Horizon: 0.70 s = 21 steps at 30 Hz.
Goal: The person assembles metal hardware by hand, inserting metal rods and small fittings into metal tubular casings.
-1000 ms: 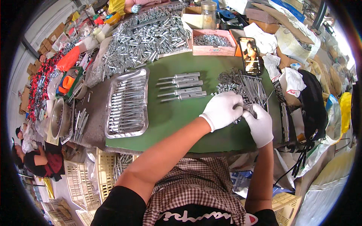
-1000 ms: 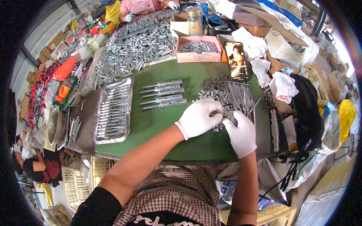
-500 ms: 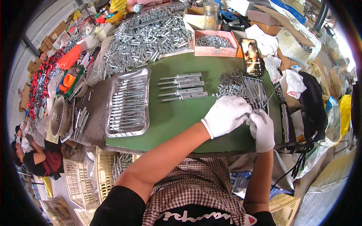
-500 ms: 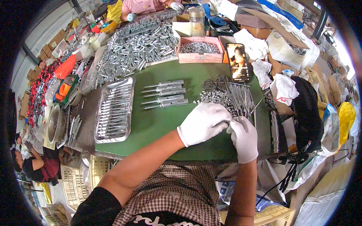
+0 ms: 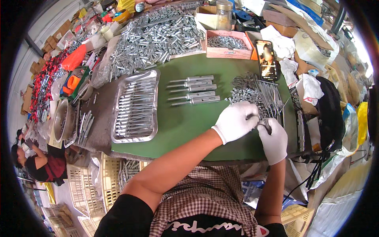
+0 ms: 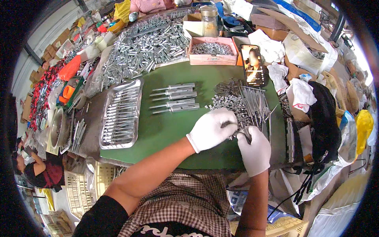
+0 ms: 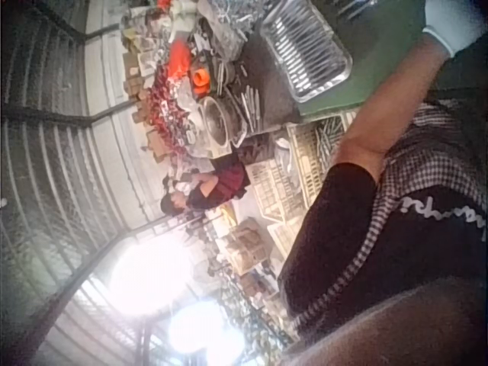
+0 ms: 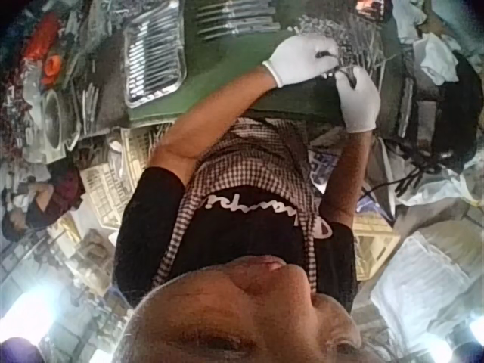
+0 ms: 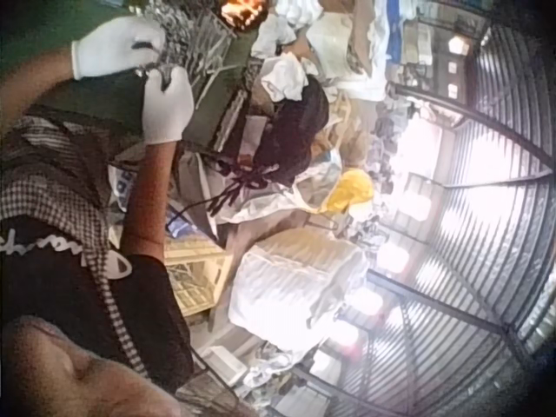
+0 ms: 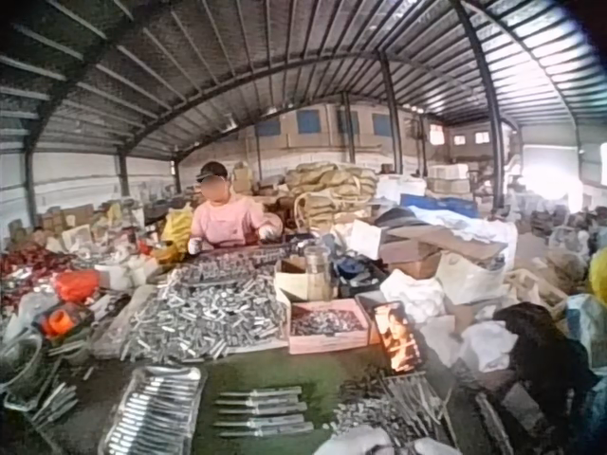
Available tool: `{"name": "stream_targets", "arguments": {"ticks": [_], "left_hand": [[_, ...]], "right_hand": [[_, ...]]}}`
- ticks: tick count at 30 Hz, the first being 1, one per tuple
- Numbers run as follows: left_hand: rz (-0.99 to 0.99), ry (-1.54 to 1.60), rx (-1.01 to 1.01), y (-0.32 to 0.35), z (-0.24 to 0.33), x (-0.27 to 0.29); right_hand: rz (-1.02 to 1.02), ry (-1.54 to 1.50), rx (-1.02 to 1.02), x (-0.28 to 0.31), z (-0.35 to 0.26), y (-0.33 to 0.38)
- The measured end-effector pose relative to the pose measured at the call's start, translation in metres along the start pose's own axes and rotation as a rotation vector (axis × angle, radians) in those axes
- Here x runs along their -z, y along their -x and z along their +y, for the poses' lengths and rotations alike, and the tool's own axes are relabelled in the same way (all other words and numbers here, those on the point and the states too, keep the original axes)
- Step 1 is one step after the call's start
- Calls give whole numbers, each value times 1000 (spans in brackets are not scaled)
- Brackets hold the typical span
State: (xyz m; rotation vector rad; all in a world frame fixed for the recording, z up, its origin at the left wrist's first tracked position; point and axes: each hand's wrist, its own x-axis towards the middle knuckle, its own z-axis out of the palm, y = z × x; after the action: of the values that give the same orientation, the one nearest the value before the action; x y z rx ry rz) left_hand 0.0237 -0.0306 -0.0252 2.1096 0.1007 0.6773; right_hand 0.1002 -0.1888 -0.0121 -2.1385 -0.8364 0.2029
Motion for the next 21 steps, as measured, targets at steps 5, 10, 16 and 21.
{"name": "stream_targets", "arguments": {"ticks": [5, 10, 16, 21], "left_hand": [[23, -382, -102, -5, -4, 2], [10, -748, -60, -32, -8, 25], [4, -802, -94, -65, -45, 42], [-131, -723, -1, -74, -44, 28]], "right_hand": [[92, 329, 44, -5, -2, -1], [294, 201, 114, -2, 0, 7], [375, 78, 166, -11, 6, 19], [340, 104, 168, -13, 8, 19]]}}
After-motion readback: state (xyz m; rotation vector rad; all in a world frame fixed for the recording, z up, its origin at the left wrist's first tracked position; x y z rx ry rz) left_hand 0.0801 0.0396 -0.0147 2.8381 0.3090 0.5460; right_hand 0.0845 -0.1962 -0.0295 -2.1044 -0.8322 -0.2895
